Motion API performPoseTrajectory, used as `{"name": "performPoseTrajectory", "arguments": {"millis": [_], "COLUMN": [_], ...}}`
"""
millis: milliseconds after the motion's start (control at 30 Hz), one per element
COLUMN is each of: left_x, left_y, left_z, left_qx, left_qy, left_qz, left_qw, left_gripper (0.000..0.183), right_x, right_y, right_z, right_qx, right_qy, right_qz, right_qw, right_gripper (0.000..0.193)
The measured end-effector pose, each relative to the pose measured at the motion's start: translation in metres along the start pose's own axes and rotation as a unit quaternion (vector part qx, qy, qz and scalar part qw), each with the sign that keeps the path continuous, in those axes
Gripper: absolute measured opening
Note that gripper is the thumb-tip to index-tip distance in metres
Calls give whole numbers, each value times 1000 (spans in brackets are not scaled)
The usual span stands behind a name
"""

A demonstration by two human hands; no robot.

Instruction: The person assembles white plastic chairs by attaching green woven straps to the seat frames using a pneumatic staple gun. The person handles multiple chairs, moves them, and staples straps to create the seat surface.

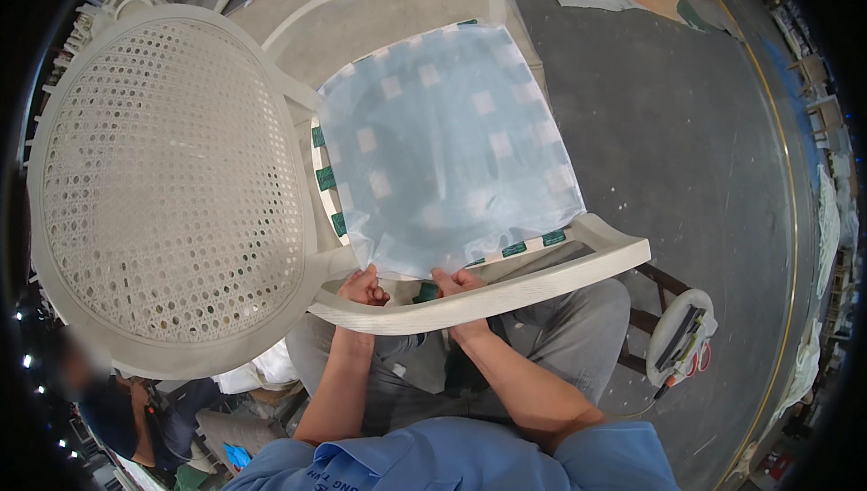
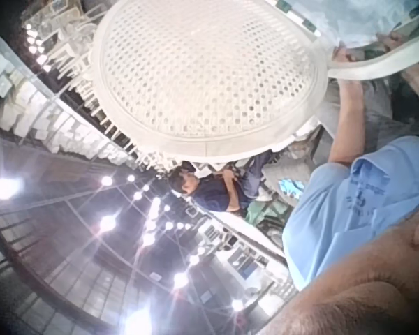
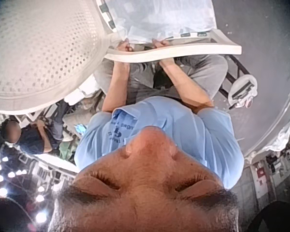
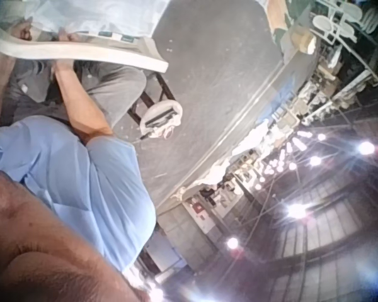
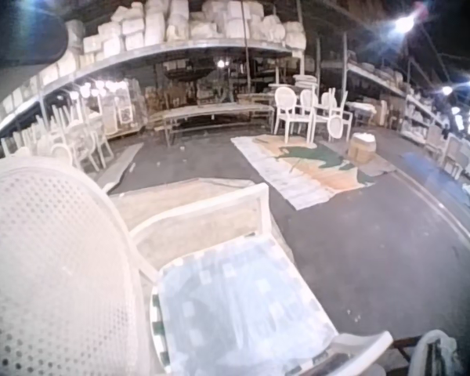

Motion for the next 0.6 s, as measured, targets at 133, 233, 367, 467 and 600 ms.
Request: {"name": "performPoseTrajectory", "arguments": {"millis": [133, 233, 367, 467, 600], "left_x": [2, 3, 8, 18, 23], "left_y": [2, 3, 5, 3, -2], "left_z": [-3, -3, -3, -8, -10], "left_qx": [-12, -4, 2, 25, 44], "left_qy": [1, -13, -8, 19, 38], "left_qz": [-7, -7, -1, -13, -17], "left_qw": [1000, 1000, 1000, 999, 998], "left_gripper": [18, 17, 18, 23, 26], "right_x": [-2, -3, -3, -4, -6], "right_y": [0, -2, -2, 0, 3], "right_z": [5, 3, 1, 1, 3], "right_qx": [53, 79, 89, 74, 68], "right_qy": [15, 20, 29, 34, 15], "right_qz": [11, 21, 23, 16, 32], "right_qw": [998, 996, 995, 997, 997], "right_gripper": [33, 33, 34, 34, 34]}}
Point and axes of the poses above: each hand's wrist, its own x-axis away from the middle knuckle, its own z-axis out of the back of the hand, y = z × x, the point moved 4 cm from there along -x, towards the middle knuckle, and after that the axes turned 3 degrees about -x, right-handed, at the moved point
